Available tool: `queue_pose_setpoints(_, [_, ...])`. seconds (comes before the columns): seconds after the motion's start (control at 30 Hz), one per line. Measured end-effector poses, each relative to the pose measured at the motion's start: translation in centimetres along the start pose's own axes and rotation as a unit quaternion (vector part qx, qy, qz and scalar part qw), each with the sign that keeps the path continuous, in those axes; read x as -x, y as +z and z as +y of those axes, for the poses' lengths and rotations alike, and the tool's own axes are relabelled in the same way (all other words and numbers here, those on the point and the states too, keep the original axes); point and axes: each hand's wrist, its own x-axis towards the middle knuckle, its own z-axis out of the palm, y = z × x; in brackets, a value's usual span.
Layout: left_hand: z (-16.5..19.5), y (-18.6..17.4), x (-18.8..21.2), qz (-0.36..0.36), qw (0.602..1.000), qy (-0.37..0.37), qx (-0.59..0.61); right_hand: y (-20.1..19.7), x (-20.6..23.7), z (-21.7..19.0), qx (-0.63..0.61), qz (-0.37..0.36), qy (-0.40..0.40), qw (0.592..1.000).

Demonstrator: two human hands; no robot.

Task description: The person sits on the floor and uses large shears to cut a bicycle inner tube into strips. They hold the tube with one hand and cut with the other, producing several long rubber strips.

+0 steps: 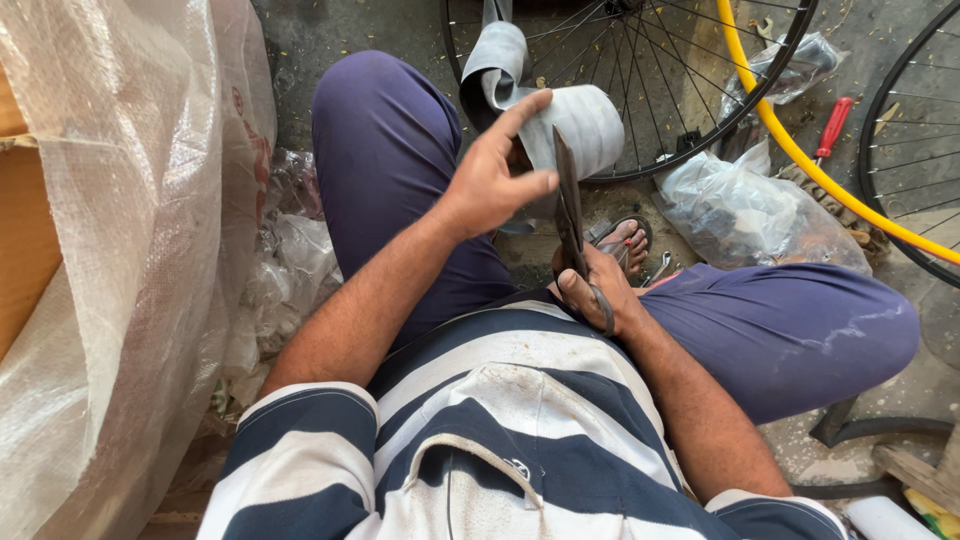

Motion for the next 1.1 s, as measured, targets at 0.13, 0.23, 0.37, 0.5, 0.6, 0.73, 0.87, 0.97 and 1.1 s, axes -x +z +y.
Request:
queue_pose_setpoints(0.13, [-0.1, -1.0, -0.8, 0.032, 0.994, -0.023, 0.097, 0.4, 0.1, 0.4, 0.034, 0.026, -0.038, 0.998])
queue_pose_setpoints(0.23, [1.7, -1.1, -0.7, 0.014, 0.996, 0.010, 0.093, 0.3, 0.3, 0.3, 0.008, 0.011, 0.009, 1.000])
queue_pose_setpoints(0.37, [6.1, 0.0, -0.1, -0.088, 0.996, 0.024, -0.009, -0.7, 0.8, -0.1, 0.006, 0.013, -0.098, 0.995])
queue_pose_setpoints(0.5, [9.6, 0.6, -0.4, -0.123, 0.968, 0.134, -0.176, -1.2, 1.1, -0.4, -0.081, 0.014, -0.098, 0.992])
queue_pose_setpoints(0.6, [9.6, 0.8, -1.7, -0.091, 0.979, 0.032, -0.178, -0.7, 1.0, -0.8, -0.115, 0.038, -0.134, 0.984])
queue_pose_setpoints(0.73, [7.0, 0.9, -2.4, -0.070, 0.973, 0.136, -0.173, -0.5, 0.7, -1.6, -0.192, -0.007, -0.095, 0.977])
queue_pose_setpoints(0.87, [4.7, 0.3, -2.4, -0.075, 0.978, 0.106, -0.160, -0.7, 0.3, -2.3, -0.130, -0.008, -0.089, 0.987])
queue_pose_setpoints(0.97, [3.8, 0.0, -2.5, -0.082, 0.983, 0.083, -0.140, -0.7, 0.2, -2.2, -0.119, 0.001, -0.078, 0.990])
queue_pose_setpoints(1.1, [3.1, -0.6, -3.0, -0.057, 0.990, 0.075, -0.101, -0.7, 0.1, -1.3, -0.092, 0.021, -0.038, 0.995])
